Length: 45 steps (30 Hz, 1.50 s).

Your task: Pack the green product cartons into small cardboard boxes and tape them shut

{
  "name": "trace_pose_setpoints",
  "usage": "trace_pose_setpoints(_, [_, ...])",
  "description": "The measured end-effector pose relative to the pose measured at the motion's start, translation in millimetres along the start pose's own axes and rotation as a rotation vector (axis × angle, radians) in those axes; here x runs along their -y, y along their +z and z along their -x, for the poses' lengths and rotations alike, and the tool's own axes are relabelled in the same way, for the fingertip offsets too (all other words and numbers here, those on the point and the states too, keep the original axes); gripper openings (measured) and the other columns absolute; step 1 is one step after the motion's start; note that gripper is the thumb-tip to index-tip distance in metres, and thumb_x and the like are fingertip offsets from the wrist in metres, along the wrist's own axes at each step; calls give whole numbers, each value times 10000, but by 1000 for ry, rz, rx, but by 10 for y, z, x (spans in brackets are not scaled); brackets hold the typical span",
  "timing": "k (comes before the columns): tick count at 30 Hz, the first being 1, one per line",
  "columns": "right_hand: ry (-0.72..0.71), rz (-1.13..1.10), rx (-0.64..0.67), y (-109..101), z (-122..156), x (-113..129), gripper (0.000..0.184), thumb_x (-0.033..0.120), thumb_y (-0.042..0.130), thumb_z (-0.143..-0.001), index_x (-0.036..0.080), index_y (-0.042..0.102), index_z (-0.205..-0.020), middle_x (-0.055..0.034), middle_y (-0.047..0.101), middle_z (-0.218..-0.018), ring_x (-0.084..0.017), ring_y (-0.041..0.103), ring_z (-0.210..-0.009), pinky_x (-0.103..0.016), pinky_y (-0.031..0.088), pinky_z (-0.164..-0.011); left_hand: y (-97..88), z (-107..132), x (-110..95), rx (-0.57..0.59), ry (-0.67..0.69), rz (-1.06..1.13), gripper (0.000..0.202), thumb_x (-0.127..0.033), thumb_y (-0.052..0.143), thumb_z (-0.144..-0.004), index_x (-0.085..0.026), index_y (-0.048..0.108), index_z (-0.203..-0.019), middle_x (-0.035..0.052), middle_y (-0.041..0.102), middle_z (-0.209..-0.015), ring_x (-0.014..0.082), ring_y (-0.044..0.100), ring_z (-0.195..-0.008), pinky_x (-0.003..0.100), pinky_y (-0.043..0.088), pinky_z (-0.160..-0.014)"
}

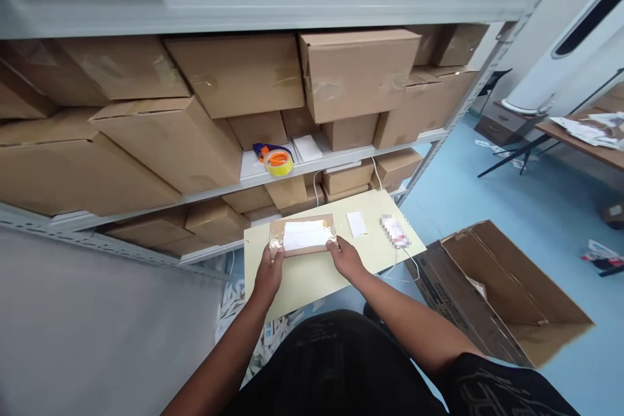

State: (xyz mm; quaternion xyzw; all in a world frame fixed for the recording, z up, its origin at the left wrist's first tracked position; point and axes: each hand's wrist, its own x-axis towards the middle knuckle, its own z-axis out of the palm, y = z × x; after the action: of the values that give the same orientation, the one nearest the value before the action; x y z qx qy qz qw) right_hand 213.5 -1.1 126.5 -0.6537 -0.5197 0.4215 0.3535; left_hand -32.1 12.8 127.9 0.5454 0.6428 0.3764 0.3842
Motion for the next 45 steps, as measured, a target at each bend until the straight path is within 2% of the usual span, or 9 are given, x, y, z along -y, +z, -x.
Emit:
trace_pose_setpoints(5, [-59, -47, -141, -611, 100, 149, 552, 644, 398, -975, 266, 673, -1268, -62, 716, -1264, -286, 632, -1181, -401, 458, -1028, 297, 79, -604, 23, 127, 42, 560, -557, 450, -1004, -262, 457, -1480, 85, 569, -1467, 257, 517, -1365, 392, 377, -1152])
trace_pose_setpoints(10, [-87, -82, -266, -1440, 139, -38, 560, 655, 388, -962, 227, 698, -1147, -69, 746, -1086, -277, 654, -1037, -386, 490, -923, 887, 175, -1228, 55, 218, 34, 565, -540, 446, -1009, -254, 452, -1496, 80, 558, -1482, 248, 495, -1383, 383, 345, -1179])
trace_pose_setpoints(13, [-66, -138, -341, -2011, 196, -342, 569, 673, 383, -952, 227, 693, -1123, -56, 741, -1020, -262, 658, -954, -368, 506, -856, 1422, 247, -1600, 98, 251, 25, 557, -538, 442, -1008, -259, 465, -1491, 75, 572, -1470, 251, 519, -1361, 379, 377, -1157])
trace_pose_setpoints(20, [52, -163, -508, -3377, 582, -1089, 590, 703, 350, -948, 234, 686, -1074, -55, 739, -1012, -259, 655, -935, -340, 504, -802, 2918, 514, -2338, 287, 309, -21, 568, -521, 474, -996, -247, 473, -1493, 91, 580, -1466, 285, 520, -1364, 423, 393, -1142])
trace_pose_setpoints(25, [160, -148, -664, -4097, 892, -1467, 622, 701, 340, -949, 225, 691, -1143, -79, 743, -1112, -284, 647, -1031, -367, 483, -897, 3822, 652, -2681, 444, 350, -64, 580, -502, 526, -974, -235, 475, -1487, 106, 607, -1430, 295, 550, -1330, 434, 414, -1122])
trace_pose_setpoints(31, [309, -146, -855, -4654, 1182, -1927, 638, 692, 311, -952, 222, 710, -1114, -91, 755, -1082, -297, 666, -1000, -372, 494, -866, 4791, 671, -3046, 711, 471, -75, 529, -501, 461, -1004, -230, 496, -1456, 104, 611, -1418, 275, 551, -1327, 415, 424, -1110])
trace_pose_setpoints(35, [385, -138, -986, -4924, 1321, -2100, 639, 688, 315, -957, 221, 716, -1132, -98, 754, -1116, -301, 666, -1025, -389, 489, -905, 5389, 660, -3232, 866, 531, -45, 494, -470, 457, -1008, -211, 518, -1425, 110, 632, -1384, 268, 575, -1289, 405, 445, -1081])
trace_pose_setpoints(41, [544, -139, -1121, -5146, 1417, -2275, 657, 718, 318, -954, 242, 719, -1167, -82, 752, -1144, -315, 659, -1088, -419, 484, -960, 6134, 577, -3399, 1092, 564, -26, 484, -494, 433, -1011, -209, 549, -1386, 107, 664, -1333, 273, 605, -1240, 402, 462, -1051])
trace_pose_setpoints(45, [639, -99, -1064, -5264, 1435, -2518, 642, 695, 350, -959, 231, 702, -1230, -98, 735, -1198, -329, 640, -1158, -446, 466, -1003, 6606, 555, -3337, 1132, 549, -68, 532, -520, 455, -997, -183, 544, -1398, 142, 628, -1385, 298, 571, -1294, 446, 432, -1094])
